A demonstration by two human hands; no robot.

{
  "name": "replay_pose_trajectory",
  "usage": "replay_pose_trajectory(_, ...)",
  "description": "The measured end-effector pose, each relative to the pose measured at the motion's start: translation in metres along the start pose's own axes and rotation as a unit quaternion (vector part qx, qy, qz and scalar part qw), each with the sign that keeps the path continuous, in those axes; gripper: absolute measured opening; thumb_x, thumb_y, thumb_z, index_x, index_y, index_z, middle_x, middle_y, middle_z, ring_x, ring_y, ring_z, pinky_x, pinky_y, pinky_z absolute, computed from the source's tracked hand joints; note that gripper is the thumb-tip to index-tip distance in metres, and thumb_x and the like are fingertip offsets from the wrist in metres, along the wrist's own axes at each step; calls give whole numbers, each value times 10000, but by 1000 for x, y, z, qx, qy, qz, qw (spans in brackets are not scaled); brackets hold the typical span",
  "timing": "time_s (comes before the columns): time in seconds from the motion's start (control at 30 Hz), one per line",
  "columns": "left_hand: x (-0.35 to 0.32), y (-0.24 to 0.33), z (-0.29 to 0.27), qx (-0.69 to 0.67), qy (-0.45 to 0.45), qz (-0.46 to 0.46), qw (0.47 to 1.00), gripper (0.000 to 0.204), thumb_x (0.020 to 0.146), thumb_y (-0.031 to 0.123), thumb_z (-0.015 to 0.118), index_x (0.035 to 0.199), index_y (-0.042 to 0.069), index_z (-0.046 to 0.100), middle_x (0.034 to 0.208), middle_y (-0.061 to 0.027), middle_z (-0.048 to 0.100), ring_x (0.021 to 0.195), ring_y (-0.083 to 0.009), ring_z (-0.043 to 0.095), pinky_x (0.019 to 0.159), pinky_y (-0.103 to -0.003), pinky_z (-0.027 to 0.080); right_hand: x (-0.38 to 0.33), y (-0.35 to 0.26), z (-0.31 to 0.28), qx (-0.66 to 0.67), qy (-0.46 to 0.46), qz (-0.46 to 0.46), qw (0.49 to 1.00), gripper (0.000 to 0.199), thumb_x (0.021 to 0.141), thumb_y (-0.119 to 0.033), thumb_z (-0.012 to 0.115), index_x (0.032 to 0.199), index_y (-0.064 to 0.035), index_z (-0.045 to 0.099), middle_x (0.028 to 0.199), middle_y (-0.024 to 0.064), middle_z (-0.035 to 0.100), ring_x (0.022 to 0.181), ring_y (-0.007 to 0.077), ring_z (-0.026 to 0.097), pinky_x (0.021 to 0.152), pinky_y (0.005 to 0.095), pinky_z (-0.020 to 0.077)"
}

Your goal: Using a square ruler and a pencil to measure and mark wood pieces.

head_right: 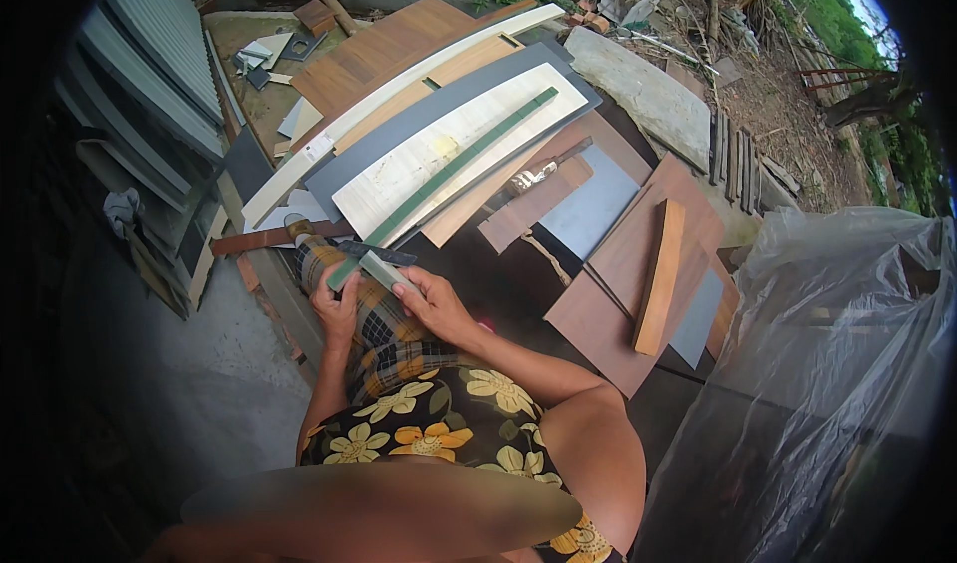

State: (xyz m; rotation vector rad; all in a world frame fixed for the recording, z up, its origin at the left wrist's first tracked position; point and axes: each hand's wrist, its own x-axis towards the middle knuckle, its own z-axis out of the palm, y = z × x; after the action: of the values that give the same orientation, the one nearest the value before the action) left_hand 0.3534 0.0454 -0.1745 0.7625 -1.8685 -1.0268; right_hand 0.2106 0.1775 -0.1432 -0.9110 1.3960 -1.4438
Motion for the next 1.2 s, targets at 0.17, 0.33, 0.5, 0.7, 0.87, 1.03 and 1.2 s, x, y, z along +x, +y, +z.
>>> replay_pose_trajectory(0.17, -5, -2, -4, -34, -4, -26, 999, 191, 875, 73, 682, 1037, -15, 633, 786, -83, 690, 729, -139, 664, 672, -285, 513, 4, -7, -53, -29, 112, 39, 993, 268, 989, -277, 525, 1010, -27, 619, 651, -23, 515, 596, 57, 453, 541, 233, 354)
replay_pose_trajectory(0.33, -6, 0, -8, -28, -9, -37, 999, 191, 877, 77, 681, 1036, -19, 634, 791, -83, 695, 738, -139, 667, 680, -280, 513, 28, -20, -118, -19, 177, 56, 982, 284, 984, -339, 524, 946, -67, 600, 622, -25, 506, 454, 52, 396, 415, 219, 295)
replay_pose_trajectory(0.5, -5, 1, -8, -6, -21, -22, 1000, 187, 883, 87, 679, 1031, -18, 637, 803, -76, 701, 750, -136, 668, 684, -276, 512, 61, -18, -209, 7, 281, 49, 958, 349, 985, -400, 509, 1052, -76, 620, 651, -23, 496, 439, 39, 334, 388, 196, 228)
replay_pose_trajectory(0.7, 0, -1, -5, -39, -21, -35, 998, 185, 885, 90, 677, 1034, -12, 639, 799, -78, 705, 757, -137, 671, 695, -278, 510, 109, -35, -289, -1, 386, 28, 922, 338, 961, -374, 535, 963, -46, 614, 654, -9, 506, 442, 64, 407, 361, 215, 276)
replay_pose_trajectory(0.87, -1, -1, -5, -34, -25, -46, 998, 187, 887, 90, 676, 1039, -12, 639, 802, -77, 706, 752, -141, 671, 699, -281, 511, 93, -44, -260, 127, 263, 15, 956, 357, 982, -371, 495, 1029, -33, 599, 661, -20, 489, 447, 32, 348, 373, 197, 246)
replay_pose_trajectory(1.03, -1, -1, -7, -34, -24, -41, 998, 188, 887, 90, 674, 1037, -17, 639, 799, -79, 704, 754, -139, 669, 701, -279, 510, 39, -50, -181, 100, 105, 117, 982, 354, 977, -377, 510, 1077, -51, 605, 655, -32, 496, 438, 18, 304, 389, 184, 196)
replay_pose_trajectory(1.2, -2, 0, -7, -45, -29, -61, 997, 183, 887, 89, 674, 1033, -18, 642, 797, -69, 702, 763, -129, 664, 707, -275, 508, 47, -29, -212, 117, 254, 71, 957, 372, 970, -385, 531, 1081, -34, 587, 665, -19, 499, 440, 26, 327, 376, 169, 215)
